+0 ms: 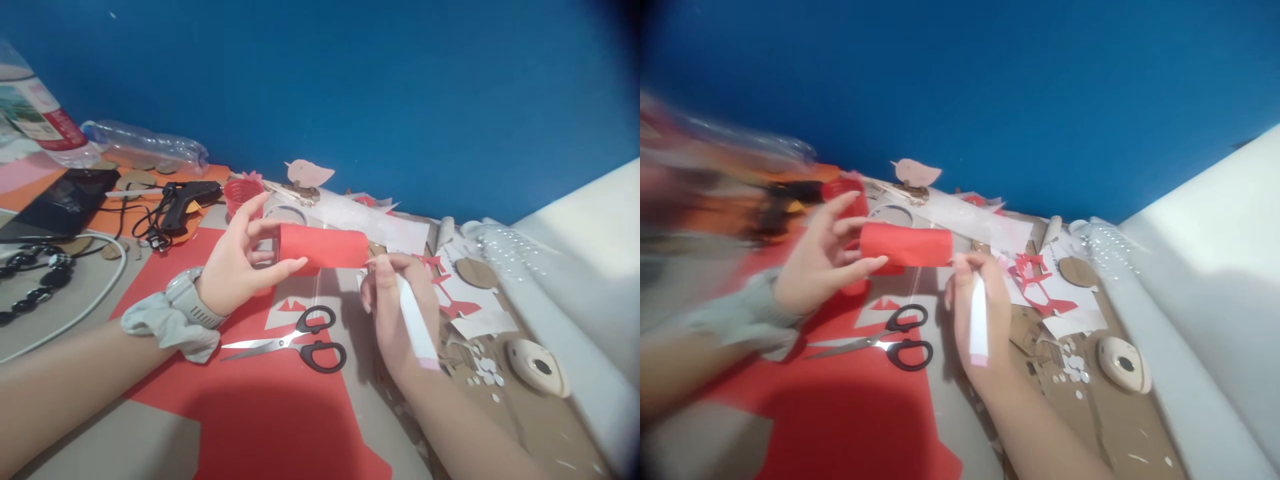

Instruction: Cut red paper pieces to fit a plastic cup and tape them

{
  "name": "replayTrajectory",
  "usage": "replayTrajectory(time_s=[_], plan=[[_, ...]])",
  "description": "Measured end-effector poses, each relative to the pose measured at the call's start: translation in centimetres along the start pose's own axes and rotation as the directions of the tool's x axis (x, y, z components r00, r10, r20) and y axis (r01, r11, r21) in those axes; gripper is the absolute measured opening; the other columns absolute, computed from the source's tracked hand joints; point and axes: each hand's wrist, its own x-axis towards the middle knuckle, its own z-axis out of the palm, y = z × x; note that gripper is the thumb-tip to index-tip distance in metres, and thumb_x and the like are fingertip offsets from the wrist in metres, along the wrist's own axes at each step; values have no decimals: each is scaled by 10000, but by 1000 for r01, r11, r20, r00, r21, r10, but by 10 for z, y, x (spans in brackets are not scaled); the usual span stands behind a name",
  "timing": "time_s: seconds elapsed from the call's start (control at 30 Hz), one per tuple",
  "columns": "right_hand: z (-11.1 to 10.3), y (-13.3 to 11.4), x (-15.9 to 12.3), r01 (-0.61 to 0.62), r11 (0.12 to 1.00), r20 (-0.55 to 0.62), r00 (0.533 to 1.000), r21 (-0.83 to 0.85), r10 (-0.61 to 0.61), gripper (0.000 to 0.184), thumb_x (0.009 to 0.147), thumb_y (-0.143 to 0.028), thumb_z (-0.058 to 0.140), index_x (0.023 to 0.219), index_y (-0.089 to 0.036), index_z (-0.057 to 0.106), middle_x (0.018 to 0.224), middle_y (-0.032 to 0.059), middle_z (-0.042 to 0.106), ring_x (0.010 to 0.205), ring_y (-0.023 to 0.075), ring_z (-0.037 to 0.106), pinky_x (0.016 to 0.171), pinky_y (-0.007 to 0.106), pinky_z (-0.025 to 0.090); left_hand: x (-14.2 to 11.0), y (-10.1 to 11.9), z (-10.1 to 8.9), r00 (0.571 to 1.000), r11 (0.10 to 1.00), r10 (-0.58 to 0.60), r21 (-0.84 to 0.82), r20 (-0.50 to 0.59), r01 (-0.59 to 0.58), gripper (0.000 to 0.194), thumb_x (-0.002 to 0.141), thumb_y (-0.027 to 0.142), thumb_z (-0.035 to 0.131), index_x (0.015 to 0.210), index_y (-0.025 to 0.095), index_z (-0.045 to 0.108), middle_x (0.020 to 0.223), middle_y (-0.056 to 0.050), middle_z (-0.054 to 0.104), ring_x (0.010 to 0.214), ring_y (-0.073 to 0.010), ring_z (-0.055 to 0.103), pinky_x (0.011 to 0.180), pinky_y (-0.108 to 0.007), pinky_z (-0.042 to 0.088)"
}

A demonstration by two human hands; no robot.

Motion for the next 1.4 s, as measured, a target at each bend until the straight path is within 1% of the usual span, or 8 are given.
replayTrajectory(time_s=[0.07, 0.23, 0.43, 0.57, 0.87, 1.07, 1.27, 1.4], plan=[[-1, 3, 3, -32, 998, -8, 999, 62, 33, 271, 862, -457, 476, 759, -207, 496, 457, -70, 450, 434, 100, 429, 429, 226, 340, 1, 0, 0, 1000, 999, -15, -36, -1, 15, 870, 649, 236, 752, 1356, 270, 245, 1168, -99, 548, 1130, -282, 514, 846, -404, 514], [-3, 3, 1, -79, 985, 154, 987, 152, 55, 339, 844, -530, 446, 823, -203, 534, 417, -85, 422, 346, 80, 380, 344, 197, 307, 2, 2, 2, 991, 976, -134, -174, 0, 132, 774, 700, 278, 719, 1334, 241, 278, 1148, -88, 572, 1050, -248, 577, 868, -388, 498], [3, -5, -12, -33, 999, 417, 909, 30, 18, 190, 768, -407, 616, 796, -220, 589, 560, -18, 614, 522, 183, 641, 462, 278, 507, -5, 7, 11, 976, 938, -186, -274, 117, 212, 736, 722, 219, 703, 1329, 225, 286, 1112, -82, 587, 1055, -244, 579, 887, -376, 477], [6, -2, -13, 13, 999, 399, 916, 31, -24, 161, 794, -383, 587, 760, -226, 598, 627, 18, 679, 548, 203, 662, 472, 305, 531, -9, 8, 13, 973, 940, -172, -268, 156, 209, 699, 732, 167, 682, 1317, 215, 302, 1142, -87, 564, 1123, -244, 527, 919, -371, 452], [7, -7, -11, -210, 973, 429, 891, 98, 149, 230, 775, -453, 587, 741, -226, 587, 583, 17, 670, 516, 212, 665, 441, 307, 535, -12, 6, 16, 975, 946, -165, -257, 147, 199, 662, 718, 212, 702, 1277, 258, 352, 1175, -77, 533, 1107, -244, 531, 895, -364, 469], [9, -4, -12, -242, 970, 435, 877, 38, 202, 275, 782, -491, 561, 698, -230, 546, 557, 23, 666, 499, 222, 657, 397, 305, 515, -14, 6, 17, 977, 959, -156, -214, 144, 184, 652, 727, 225, 700, 1271, 260, 343, 1173, -75, 507, 1066, -224, 549, 876, -350, 487], [10, -8, -14, -179, 979, 339, 931, 101, 135, 278, 792, -470, 554, 679, -217, 573, 551, 16, 608, 528, 201, 639, 432, 290, 512, -14, 6, 16, 987, 971, -103, -201, 121, 126, 680, 704, 226, 719, 1264, 270, 336, 1151, -73, 510, 1099, -248, 532, 896, -382, 484], [5, -10, -9, -249, 942, 436, 891, 225, 131, 380, 765, -494, 570, 519, -215, 489, 405, -40, 457, 402, 155, 562, 439, 287, 517, -13, 5, 16, 991, 971, -92, -211, 93, 110, 692, 698, 221, 728, 1262, 268, 331, 1132, -62, 516, 1070, -234, 555, 905, -371, 485]])
